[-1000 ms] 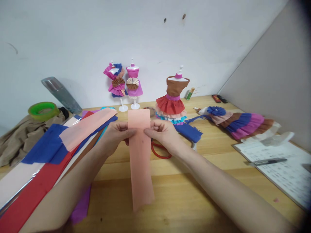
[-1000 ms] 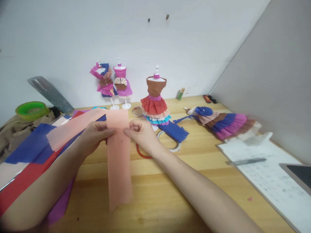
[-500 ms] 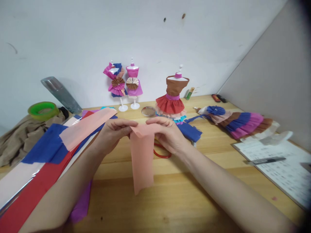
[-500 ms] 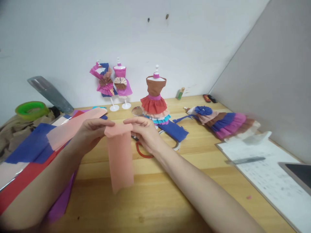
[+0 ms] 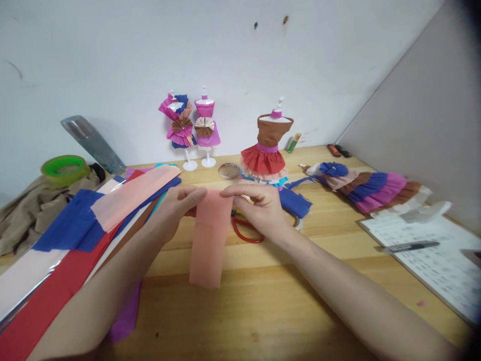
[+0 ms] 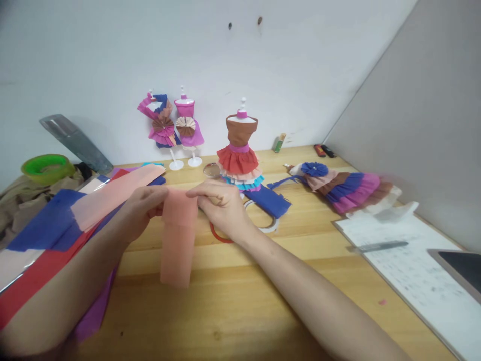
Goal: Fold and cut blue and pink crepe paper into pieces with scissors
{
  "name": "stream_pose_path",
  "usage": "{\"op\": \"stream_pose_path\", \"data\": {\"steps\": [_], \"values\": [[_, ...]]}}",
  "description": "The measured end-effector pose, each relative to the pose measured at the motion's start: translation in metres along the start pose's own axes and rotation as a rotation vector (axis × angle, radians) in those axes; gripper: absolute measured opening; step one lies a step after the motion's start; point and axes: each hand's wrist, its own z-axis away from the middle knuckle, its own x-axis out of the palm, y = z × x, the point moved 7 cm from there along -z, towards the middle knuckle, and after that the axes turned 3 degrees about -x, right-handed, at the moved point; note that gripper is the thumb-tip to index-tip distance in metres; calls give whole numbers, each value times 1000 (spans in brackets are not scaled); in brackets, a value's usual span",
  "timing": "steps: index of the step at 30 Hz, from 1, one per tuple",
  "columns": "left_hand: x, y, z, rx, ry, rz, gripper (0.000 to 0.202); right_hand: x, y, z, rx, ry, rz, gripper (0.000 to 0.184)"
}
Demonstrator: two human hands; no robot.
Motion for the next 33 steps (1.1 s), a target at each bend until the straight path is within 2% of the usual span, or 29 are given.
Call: {"op": "stream_pose_path", "data": {"steps": [4,8,10,12,14,16,22,25,29,33], "values": [[-1,3,3,3,54,-99,39,0,-1,2,2,-10,55,23],[0,-1,1,-25,45,-29,37,-1,14,2,185,40,-100,24],[-1,-2,0,-13,57,-18,36,3,19,2,260,18,-177,27],[-1,-3,0,-6,73,-26,35,10,23,4,312,-31,-182,23],[-2,-4,-1,-6,82,-39,36,15,29,6,369,-55,-141,30],[-1,-5,-1,-12,75,-49,37,15,34,9,407,-27,-98,39],[4,-6,0,-99,17,-139,36,6,32,5,355,63,-55,39],[0,-7,-3,-96,47,-88,35,10,29,3,337,18,-167,33],[-5,-10,-7,-78,48,12,35,22,33,6,401,-90,-249,34],[-4,-10,-7,-89,1,3,35,19,40,9,422,-38,-191,40]]}}
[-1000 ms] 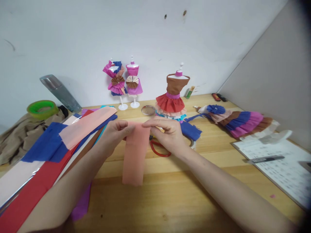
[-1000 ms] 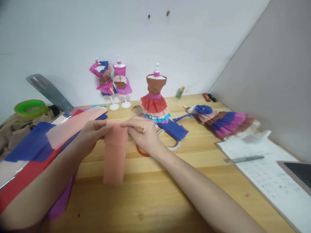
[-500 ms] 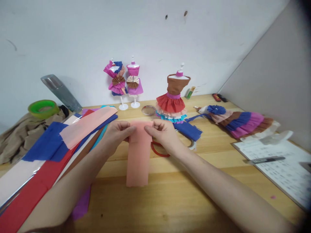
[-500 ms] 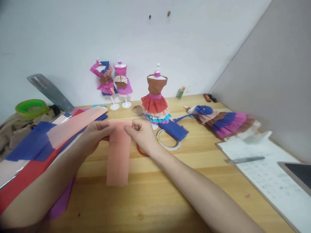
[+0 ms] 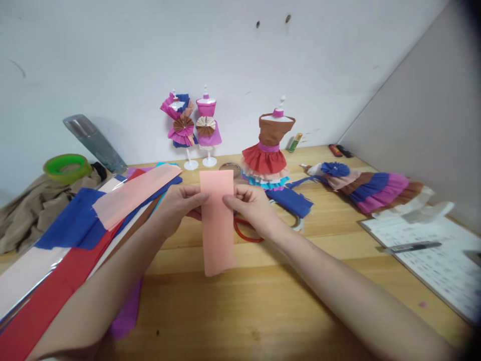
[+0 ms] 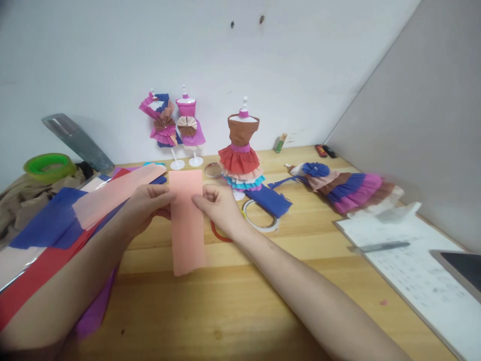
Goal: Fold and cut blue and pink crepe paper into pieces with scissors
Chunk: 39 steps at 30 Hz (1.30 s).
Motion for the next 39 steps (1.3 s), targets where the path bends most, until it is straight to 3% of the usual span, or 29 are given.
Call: {"op": "stream_pose_path", "data": {"steps": [9,21,30,35,39], "values": [[-2,4,1,44,64,-62,24,-3,1,-2,1,19,-70,32],[-3,8,1,124,-53,69,28,-2,5,-1,140,13,-410,19],[-4,13,3,127,-1,175,14,-8,-3,-3,111,6,-424,14],[-3,2,-1,38,-43,244,31,-6,-2,-2,112,-4,-438,19],[6,-6,0,-55,-105,123,50,-8,-1,-3,58,11,-348,14]]}}
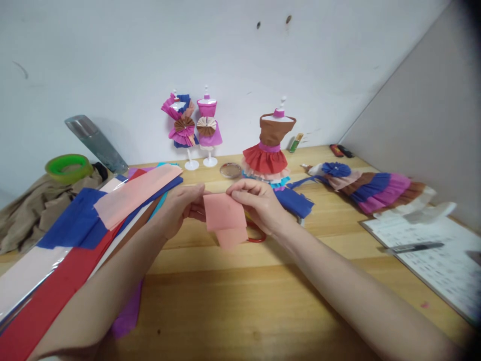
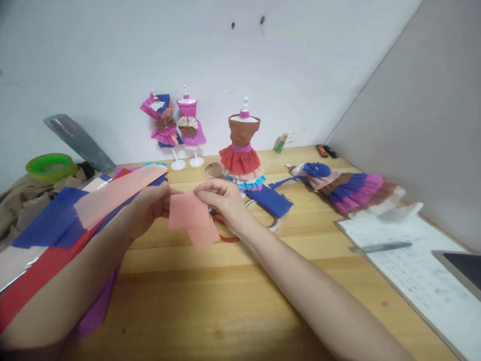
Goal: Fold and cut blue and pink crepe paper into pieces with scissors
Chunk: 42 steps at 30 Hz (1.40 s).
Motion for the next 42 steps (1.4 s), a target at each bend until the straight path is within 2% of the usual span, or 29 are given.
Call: {"op": "stream_pose_path", "data": {"steps": [6,10,14,18,25,32,38,42], "values": [[8,-1,4,-17,16,-127,43,0,0,2,19,6,43,15],[5,1,3,17,79,-136,43,-1,0,1,63,13,35,28],[-1,3,2,65,117,-113,42,3,8,3,134,-78,107,31],[-2,2,-1,85,92,-83,44,3,15,5,162,-73,191,34],[7,-13,-4,-32,3,-163,41,-4,3,0,5,49,209,37],[3,-6,-3,18,26,-157,35,5,8,3,80,-46,61,52],[1,-3,-2,48,53,-174,29,0,5,2,20,0,205,39],[3,-2,-1,62,53,-196,28,7,2,2,-5,-86,94,34]]}}
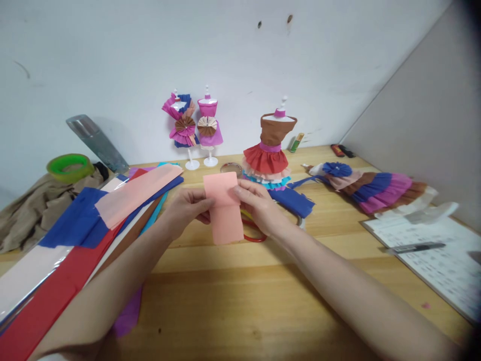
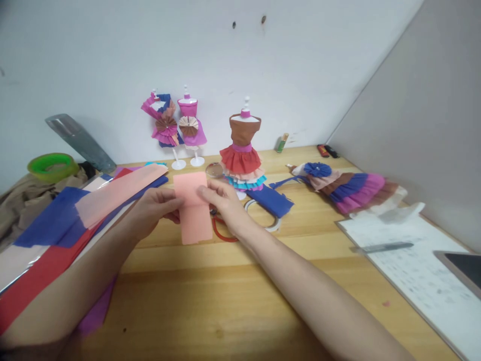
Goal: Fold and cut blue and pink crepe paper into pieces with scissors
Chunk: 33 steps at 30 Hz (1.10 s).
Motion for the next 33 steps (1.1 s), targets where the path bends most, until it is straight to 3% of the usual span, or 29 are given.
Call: {"op": "stream_pose_path", "data": {"steps": [3,8,14,27,33], "values": [[1,2,1,12,-1,-9,27,5,2,0,22,-50,-42,37],[4,3,1,3,-14,-20,26,-2,4,2,51,37,39,32],[-1,5,1,30,62,-3,25,5,3,0,37,-54,59,29],[-15,12,1,159,168,53,21,-12,-5,-5,-21,109,124,29],[-13,13,2,156,139,134,21,-14,-1,-4,-9,154,-14,27]]}}
